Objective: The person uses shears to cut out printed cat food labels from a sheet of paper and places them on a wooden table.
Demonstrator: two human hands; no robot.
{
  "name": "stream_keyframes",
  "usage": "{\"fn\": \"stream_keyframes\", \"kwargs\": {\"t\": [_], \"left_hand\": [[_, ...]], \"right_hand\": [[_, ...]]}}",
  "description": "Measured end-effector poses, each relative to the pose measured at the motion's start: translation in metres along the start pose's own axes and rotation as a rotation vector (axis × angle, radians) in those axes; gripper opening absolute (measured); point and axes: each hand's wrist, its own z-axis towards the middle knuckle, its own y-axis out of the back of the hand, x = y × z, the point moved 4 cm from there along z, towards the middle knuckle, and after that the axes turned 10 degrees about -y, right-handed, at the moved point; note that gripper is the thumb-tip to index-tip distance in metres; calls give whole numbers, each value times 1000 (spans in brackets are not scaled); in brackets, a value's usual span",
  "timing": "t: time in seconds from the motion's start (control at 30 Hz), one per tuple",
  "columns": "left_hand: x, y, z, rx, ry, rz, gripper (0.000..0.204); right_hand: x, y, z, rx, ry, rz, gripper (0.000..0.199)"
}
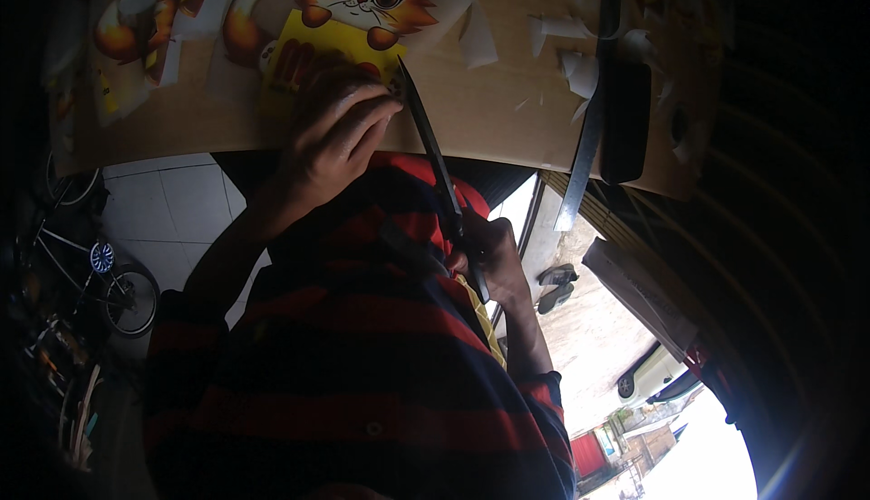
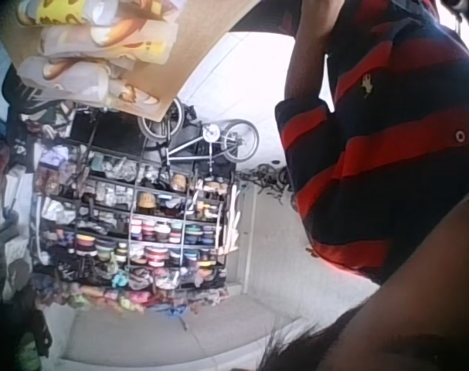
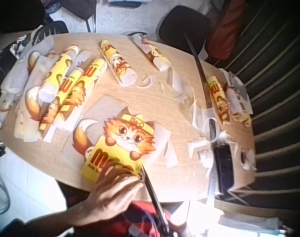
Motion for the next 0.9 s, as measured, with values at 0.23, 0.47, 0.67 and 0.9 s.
{"fn": "stream_keyframes", "kwargs": {"t": [0.23,0.47,0.67,0.9], "left_hand": [[-1,0,2,11,-19,-7,28],[-1,1,2,13,-9,-14,26],[-1,5,3,31,-38,-31,23],[-2,6,2,49,-49,-39,21]], "right_hand": [[-3,-3,1,2,14,11,42],[6,1,0,-20,-13,-72,28],[2,11,-1,38,23,-42,48],[3,12,-1,47,32,-23,60]]}}
